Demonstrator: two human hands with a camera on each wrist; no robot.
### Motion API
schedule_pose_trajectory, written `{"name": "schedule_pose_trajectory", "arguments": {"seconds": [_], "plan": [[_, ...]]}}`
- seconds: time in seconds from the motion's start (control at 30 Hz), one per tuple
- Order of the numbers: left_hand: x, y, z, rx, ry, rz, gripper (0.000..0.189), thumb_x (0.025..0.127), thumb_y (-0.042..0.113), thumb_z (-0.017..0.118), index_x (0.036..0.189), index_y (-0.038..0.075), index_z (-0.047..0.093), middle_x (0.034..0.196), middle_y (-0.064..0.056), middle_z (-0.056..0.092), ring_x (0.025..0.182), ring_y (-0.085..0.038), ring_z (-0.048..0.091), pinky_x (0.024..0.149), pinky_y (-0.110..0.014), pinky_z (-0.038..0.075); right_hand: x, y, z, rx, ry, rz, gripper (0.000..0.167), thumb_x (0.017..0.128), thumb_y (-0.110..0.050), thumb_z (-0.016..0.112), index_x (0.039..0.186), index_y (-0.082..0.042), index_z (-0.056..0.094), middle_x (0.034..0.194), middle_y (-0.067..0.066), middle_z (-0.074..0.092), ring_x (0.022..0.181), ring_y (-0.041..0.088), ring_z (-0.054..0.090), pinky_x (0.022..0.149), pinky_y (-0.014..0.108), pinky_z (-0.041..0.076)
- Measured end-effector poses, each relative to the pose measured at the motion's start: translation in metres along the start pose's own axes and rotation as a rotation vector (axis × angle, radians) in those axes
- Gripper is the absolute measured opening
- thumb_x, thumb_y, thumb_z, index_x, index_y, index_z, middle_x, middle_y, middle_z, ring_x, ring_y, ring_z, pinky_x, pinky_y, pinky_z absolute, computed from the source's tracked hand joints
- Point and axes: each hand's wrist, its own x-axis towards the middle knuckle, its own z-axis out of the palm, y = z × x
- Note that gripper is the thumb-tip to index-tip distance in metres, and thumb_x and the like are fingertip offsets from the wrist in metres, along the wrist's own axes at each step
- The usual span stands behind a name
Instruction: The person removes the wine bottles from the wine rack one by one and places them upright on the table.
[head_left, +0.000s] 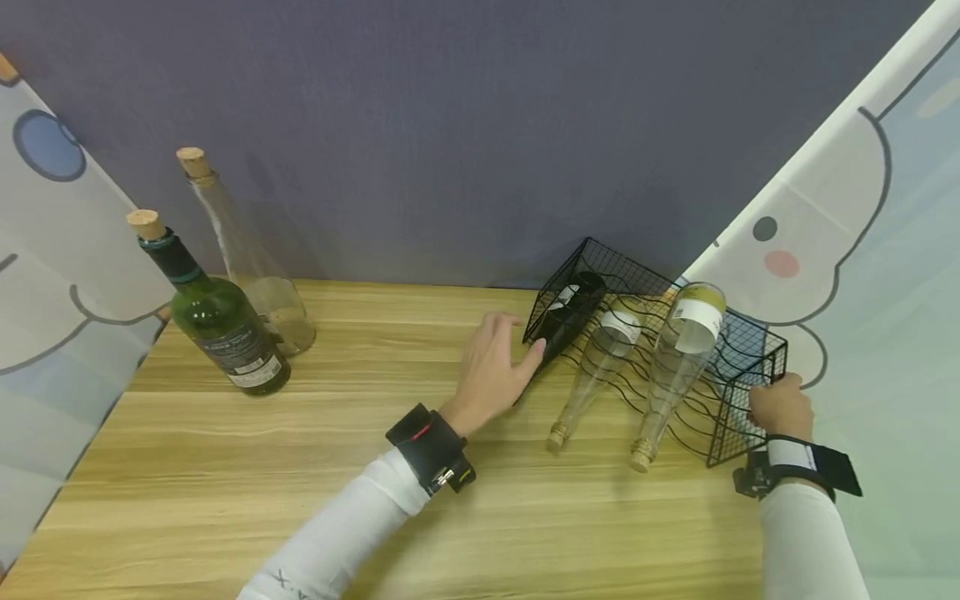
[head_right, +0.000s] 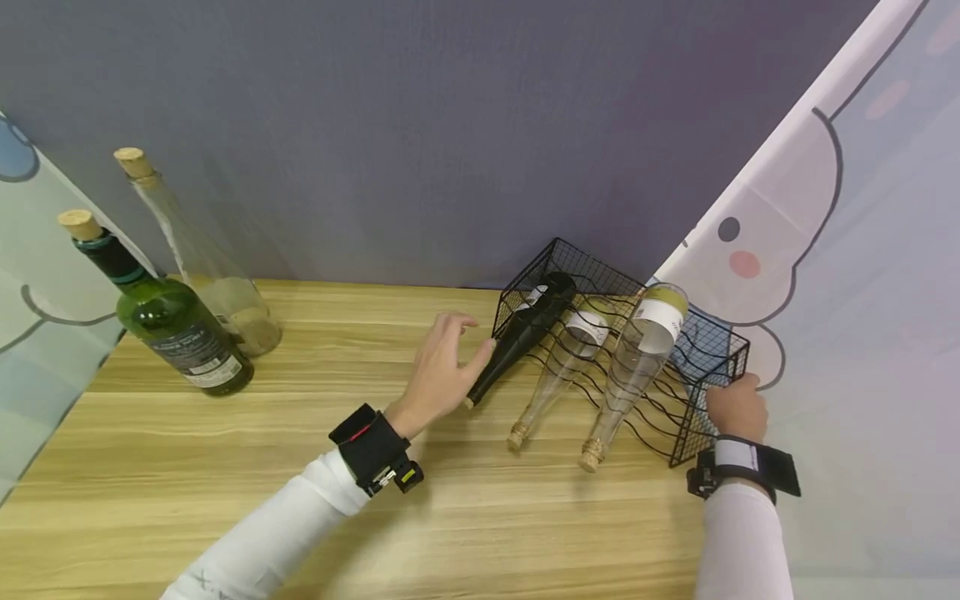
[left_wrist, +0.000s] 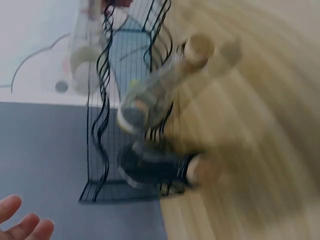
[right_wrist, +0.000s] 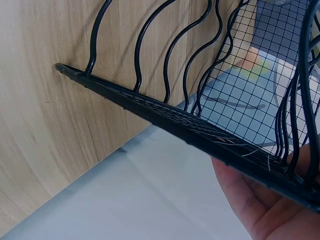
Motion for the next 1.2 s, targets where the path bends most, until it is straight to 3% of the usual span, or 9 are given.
{"name": "schedule_pose_trajectory", "arguments": {"seconds": [0.2,0.3,0.4,0.63,0.9,1.03,1.2], "plan": [[-0.009,0.009,0.023,0.106,-0.025,0.099,0.047,0.097,0.044,0.056,0.125,0.006,0.054,0.121,-0.012,0.058,0.106,-0.025,0.06,0.095,-0.042,0.049,0.0,0.001,0.0,0.007,-0.001,0.006,0.069,0.092,-0.018,0.032,0.143,0.021,0.007,0.121,0.051,0.04,0.1,0.058,0.05,0.076,0.058,0.047],[-0.012,0.014,0.034,0.148,-0.036,0.113,0.047,0.096,0.044,0.057,0.124,0.006,0.055,0.118,-0.011,0.06,0.103,-0.023,0.061,0.093,-0.039,0.051,0.001,0.001,-0.001,0.005,0.003,0.006,0.07,0.091,-0.017,0.033,0.143,0.022,0.007,0.121,0.052,0.04,0.099,0.058,0.051,0.075,0.057,0.048],[-0.015,0.022,0.044,0.177,-0.075,0.1,0.049,0.097,0.047,0.055,0.125,0.007,0.054,0.12,-0.009,0.059,0.104,-0.021,0.061,0.092,-0.038,0.051,0.002,0.002,0.0,0.001,0.008,0.012,0.07,0.091,-0.017,0.033,0.143,0.022,0.007,0.121,0.052,0.04,0.1,0.058,0.051,0.075,0.058,0.048],[-0.027,0.047,0.062,0.229,-0.253,0.023,0.062,0.099,0.061,0.041,0.134,0.011,0.049,0.126,-0.005,0.057,0.109,-0.02,0.059,0.093,-0.037,0.048,0.003,0.001,0.001,-0.002,0.007,0.019,0.07,0.091,-0.018,0.032,0.144,0.021,0.006,0.123,0.052,0.039,0.105,0.06,0.049,0.078,0.06,0.047],[-0.039,0.064,0.081,0.321,-0.323,0.068,0.07,0.096,0.068,0.037,0.135,0.011,0.049,0.126,-0.006,0.06,0.113,-0.02,0.06,0.096,-0.037,0.05,0.004,0.001,0.0,0.009,-0.006,0.012,0.071,0.092,-0.019,0.032,0.144,0.021,0.005,0.121,0.051,0.04,0.103,0.06,0.05,0.076,0.059,0.048],[-0.045,0.068,0.089,0.289,-0.424,0.007,0.08,0.093,0.074,0.034,0.14,0.01,0.047,0.135,-0.007,0.057,0.123,-0.023,0.058,0.103,-0.042,0.048,0.003,0.001,0.0,0.008,0.001,0.01,0.07,0.092,-0.018,0.032,0.144,0.021,0.005,0.121,0.051,0.04,0.102,0.06,0.05,0.076,0.058,0.048],[-0.052,0.07,0.094,0.167,-0.549,-0.11,0.083,0.092,0.075,0.038,0.145,0.011,0.042,0.139,-0.005,0.056,0.118,-0.022,0.061,0.1,-0.043,0.05,0.002,0.0,0.0,0.005,0.01,0.01,0.069,0.092,-0.018,0.032,0.143,0.022,0.007,0.121,0.051,0.04,0.102,0.059,0.051,0.076,0.058,0.048]]}}
